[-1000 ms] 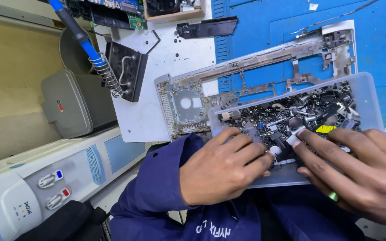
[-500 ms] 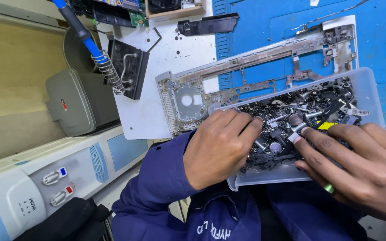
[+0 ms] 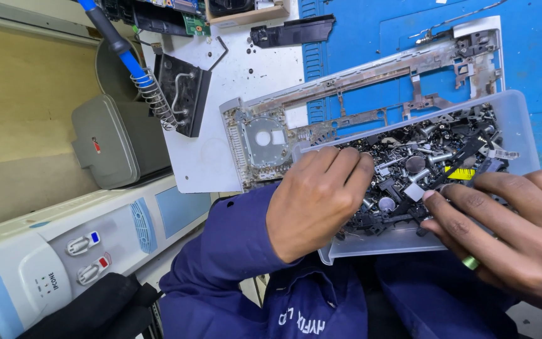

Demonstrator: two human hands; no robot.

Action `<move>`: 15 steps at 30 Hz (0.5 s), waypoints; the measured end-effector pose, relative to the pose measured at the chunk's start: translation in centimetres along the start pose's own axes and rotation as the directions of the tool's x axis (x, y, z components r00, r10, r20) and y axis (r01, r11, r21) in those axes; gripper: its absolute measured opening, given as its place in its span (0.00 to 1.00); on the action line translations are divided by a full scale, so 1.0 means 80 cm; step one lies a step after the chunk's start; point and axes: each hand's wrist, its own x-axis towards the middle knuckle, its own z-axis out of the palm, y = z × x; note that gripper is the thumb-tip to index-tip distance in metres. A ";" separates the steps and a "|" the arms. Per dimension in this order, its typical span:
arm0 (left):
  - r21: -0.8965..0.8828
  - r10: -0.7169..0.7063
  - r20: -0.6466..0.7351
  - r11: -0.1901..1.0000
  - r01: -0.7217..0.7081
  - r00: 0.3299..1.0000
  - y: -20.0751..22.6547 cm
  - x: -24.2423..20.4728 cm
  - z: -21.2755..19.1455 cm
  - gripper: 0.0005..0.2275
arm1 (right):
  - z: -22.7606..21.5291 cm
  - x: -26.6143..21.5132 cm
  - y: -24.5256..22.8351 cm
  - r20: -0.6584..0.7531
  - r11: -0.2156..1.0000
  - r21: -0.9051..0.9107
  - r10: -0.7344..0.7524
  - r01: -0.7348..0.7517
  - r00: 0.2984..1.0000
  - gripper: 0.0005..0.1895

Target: The person is repairing an electronic device, likely a laptop, by using a screwdriver to remove screws from the casing. They then sort through a container of small electronic components and parts, picking out specific items to use in the repair.

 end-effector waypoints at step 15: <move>-0.220 0.018 -0.004 0.975 -0.019 1.000 -0.008 -0.011 -0.018 0.06 | 0.010 -0.009 0.007 0.062 0.998 0.030 -0.050 0.048 0.997 0.18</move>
